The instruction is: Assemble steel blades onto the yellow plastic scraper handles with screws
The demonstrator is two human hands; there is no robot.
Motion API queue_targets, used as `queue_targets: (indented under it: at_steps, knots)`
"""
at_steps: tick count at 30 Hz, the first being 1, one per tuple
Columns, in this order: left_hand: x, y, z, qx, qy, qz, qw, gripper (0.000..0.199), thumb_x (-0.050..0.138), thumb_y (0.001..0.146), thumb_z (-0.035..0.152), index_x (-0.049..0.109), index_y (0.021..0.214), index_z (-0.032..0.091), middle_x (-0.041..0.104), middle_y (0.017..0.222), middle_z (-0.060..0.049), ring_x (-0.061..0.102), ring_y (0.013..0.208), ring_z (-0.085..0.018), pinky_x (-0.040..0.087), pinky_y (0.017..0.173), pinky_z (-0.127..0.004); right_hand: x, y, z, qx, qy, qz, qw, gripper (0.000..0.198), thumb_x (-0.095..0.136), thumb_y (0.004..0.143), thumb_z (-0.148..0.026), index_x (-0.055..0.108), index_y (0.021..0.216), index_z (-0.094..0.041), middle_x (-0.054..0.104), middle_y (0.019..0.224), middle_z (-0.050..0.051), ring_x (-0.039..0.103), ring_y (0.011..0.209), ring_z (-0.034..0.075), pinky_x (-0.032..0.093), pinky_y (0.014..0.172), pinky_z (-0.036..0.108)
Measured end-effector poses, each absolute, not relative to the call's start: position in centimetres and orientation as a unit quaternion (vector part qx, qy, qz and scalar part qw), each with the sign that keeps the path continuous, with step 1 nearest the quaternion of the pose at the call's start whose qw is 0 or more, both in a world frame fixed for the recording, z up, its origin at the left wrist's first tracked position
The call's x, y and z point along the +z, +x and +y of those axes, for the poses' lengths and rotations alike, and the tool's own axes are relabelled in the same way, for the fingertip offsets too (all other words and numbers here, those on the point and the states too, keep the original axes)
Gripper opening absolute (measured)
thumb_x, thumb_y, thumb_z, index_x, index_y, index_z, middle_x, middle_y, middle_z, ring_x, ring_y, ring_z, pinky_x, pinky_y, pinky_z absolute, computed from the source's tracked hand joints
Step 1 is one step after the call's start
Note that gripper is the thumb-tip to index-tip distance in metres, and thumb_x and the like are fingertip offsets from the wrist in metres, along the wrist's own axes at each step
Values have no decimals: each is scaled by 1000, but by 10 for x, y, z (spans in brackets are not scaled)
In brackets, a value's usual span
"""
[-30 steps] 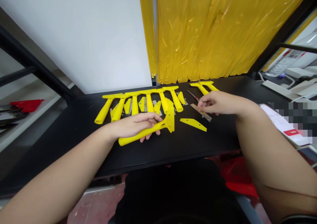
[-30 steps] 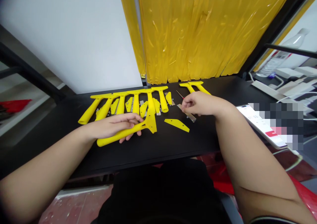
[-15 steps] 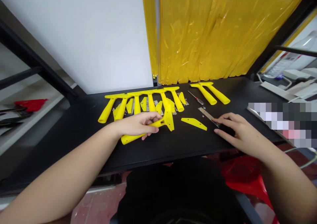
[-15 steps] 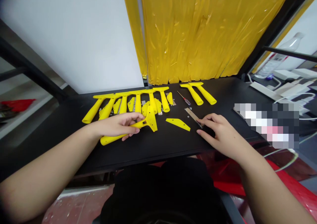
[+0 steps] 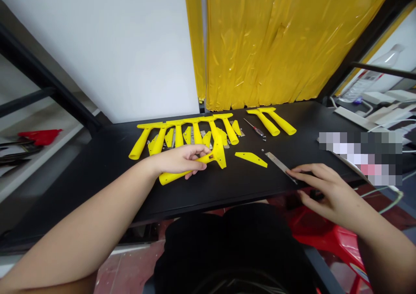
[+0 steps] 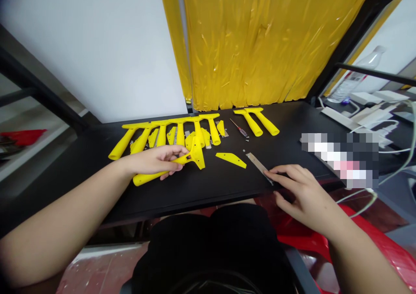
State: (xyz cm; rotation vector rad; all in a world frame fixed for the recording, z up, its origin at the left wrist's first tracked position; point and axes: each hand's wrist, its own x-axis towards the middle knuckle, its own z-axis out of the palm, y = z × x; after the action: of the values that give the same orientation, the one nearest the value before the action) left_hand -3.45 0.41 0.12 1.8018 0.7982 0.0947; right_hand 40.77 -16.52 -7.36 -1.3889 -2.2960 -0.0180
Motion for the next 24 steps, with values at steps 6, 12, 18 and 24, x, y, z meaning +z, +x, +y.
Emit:
queue_targets:
  at_steps: [6, 12, 18, 24]
  knots:
    - [0, -36, 5, 38, 764, 335, 550, 44, 72, 98, 42, 57, 133, 19, 64, 76, 5, 62, 54, -11, 51, 56, -26, -76, 402, -173, 8, -482, -827, 288, 46, 71, 96, -18, 71, 137, -38, 75, 121, 9, 73, 107, 31, 61, 90, 50]
    - [1, -35, 5, 33, 767, 338, 544, 43, 72, 97, 40, 58, 131, 18, 64, 75, 5, 62, 54, -11, 50, 57, -25, -77, 396, -174, -5, -477, -819, 319, 53, 73, 95, -14, 70, 142, -40, 74, 113, 8, 72, 99, 29, 61, 85, 48]
    - [2, -35, 5, 33, 768, 336, 545, 43, 73, 98, 41, 58, 131, 18, 64, 76, 5, 61, 54, -11, 49, 57, -25, -68, 388, -154, -31, -481, -809, 336, 40, 71, 97, -17, 76, 134, -32, 75, 108, 9, 73, 95, 27, 61, 85, 45]
    - [2, -35, 4, 35, 761, 339, 553, 42, 72, 98, 39, 58, 131, 18, 63, 77, 5, 61, 54, -10, 50, 56, -25, -51, 377, -127, -40, -519, -777, 353, 22, 66, 102, -26, 81, 118, -27, 77, 101, 9, 75, 91, 27, 62, 83, 44]
